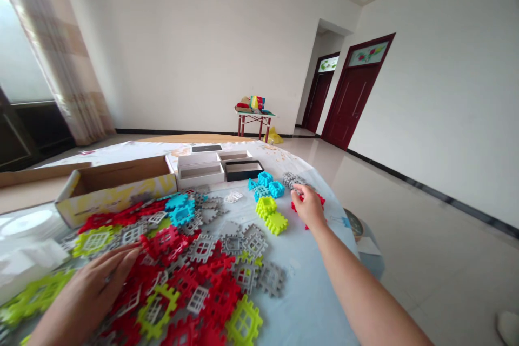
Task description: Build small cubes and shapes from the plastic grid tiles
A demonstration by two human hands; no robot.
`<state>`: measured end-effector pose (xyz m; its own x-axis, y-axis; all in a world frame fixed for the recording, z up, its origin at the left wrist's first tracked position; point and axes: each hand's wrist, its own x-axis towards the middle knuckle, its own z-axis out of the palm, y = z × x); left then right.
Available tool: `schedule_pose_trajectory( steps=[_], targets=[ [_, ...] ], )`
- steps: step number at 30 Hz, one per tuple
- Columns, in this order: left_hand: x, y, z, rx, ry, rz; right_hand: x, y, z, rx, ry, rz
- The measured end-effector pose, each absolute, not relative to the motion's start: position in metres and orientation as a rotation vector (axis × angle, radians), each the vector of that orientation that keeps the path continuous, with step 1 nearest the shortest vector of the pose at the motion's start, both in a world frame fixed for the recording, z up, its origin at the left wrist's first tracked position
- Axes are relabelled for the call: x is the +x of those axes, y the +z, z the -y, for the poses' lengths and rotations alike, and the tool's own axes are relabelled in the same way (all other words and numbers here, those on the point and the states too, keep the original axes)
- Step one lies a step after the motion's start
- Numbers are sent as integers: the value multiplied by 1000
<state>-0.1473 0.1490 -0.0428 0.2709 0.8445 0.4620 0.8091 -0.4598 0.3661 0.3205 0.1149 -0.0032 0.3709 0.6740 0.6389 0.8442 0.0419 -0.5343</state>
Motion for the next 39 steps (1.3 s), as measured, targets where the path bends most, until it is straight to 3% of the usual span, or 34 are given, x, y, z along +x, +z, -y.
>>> schedule_pose_trajectory(
  steps=[7, 19, 27, 35, 39],
  targets=[
    [-134, -16, -127, 2388, 843, -1660, 210, -3, -105, -1313, 267, 1778],
    [-134, -14, -126, 2381, 871, -1646, 174, -7, -71, -991, 422, 2414],
    [-142, -23, -136, 2357, 874, -1615, 177, -6, -76, -1066, 307, 2249],
    [-139, -20, -132, 2337, 830, -1634, 204, -3, -75, -1318, 657, 1973],
    [-134, -16, -128, 2363, 828, -1639, 207, -11, -80, -1389, 570, 1998]
  ],
)
